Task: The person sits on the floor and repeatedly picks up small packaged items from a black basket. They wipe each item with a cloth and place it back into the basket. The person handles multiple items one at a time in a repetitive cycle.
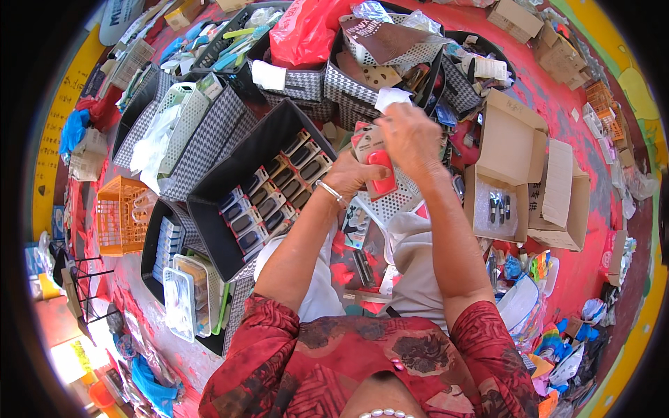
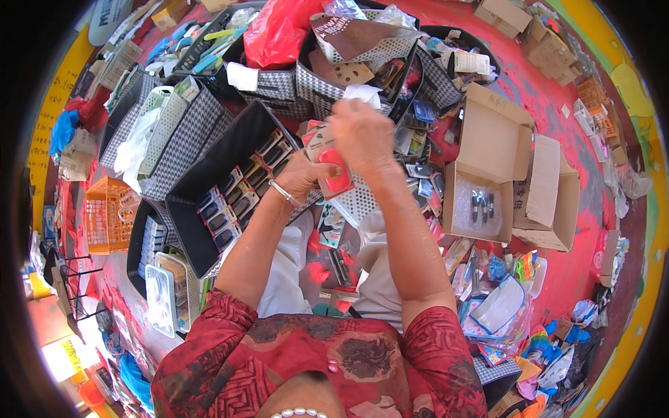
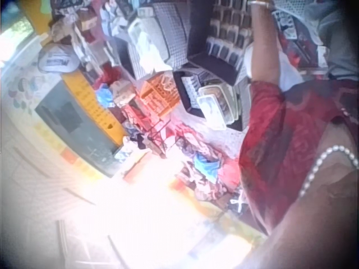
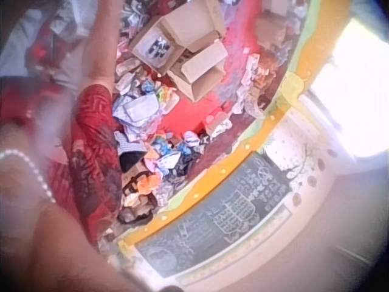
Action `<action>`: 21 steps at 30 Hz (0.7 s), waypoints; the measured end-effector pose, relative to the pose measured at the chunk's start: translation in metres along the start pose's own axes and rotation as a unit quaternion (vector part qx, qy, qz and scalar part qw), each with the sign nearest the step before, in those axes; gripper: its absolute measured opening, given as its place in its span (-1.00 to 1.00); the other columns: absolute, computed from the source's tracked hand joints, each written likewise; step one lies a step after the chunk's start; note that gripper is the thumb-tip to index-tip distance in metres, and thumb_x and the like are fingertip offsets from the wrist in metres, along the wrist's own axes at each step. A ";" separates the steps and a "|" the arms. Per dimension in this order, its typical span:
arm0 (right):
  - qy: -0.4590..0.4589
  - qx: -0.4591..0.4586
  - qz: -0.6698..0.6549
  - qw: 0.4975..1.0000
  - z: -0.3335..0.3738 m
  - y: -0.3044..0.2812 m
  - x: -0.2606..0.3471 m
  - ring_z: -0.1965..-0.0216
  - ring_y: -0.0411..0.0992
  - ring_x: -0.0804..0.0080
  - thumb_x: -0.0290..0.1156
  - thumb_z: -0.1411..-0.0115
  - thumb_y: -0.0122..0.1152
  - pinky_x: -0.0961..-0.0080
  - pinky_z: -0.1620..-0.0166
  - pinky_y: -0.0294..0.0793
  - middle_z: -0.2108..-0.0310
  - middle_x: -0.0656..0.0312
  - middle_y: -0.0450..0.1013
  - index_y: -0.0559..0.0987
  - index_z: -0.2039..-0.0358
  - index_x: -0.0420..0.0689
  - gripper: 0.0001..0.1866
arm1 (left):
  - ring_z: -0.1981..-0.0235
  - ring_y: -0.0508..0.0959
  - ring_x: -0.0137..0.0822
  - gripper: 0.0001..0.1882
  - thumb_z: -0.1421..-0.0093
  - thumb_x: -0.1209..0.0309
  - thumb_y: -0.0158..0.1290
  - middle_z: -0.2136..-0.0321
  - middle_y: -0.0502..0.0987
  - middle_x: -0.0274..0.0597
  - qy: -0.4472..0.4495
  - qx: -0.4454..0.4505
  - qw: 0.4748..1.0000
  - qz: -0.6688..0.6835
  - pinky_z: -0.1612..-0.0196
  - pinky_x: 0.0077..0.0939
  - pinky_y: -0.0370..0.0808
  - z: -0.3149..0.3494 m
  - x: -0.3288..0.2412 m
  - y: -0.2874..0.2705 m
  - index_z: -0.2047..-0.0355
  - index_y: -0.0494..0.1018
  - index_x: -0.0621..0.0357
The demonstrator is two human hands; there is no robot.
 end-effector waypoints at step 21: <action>0.454 0.055 -0.592 0.664 0.040 0.047 -0.085 0.60 0.38 0.57 -0.46 0.05 0.19 0.65 0.49 0.35 0.58 0.29 0.44 0.53 0.57 -0.19 -0.92 | 0.35 0.54 -0.26 -0.67 -0.03 0.26 0.15 0.36 0.51 -0.14 -0.076 -0.172 0.953 0.238 0.32 -0.31 0.53 -0.003 0.007 -0.056 0.26 0.41 0.19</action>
Point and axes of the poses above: each hand's wrist, its own z-axis away from the middle knuckle, its own y-axis out of the palm, x = y × z, the point moved 10 cm from there along -z, towards the middle knuckle
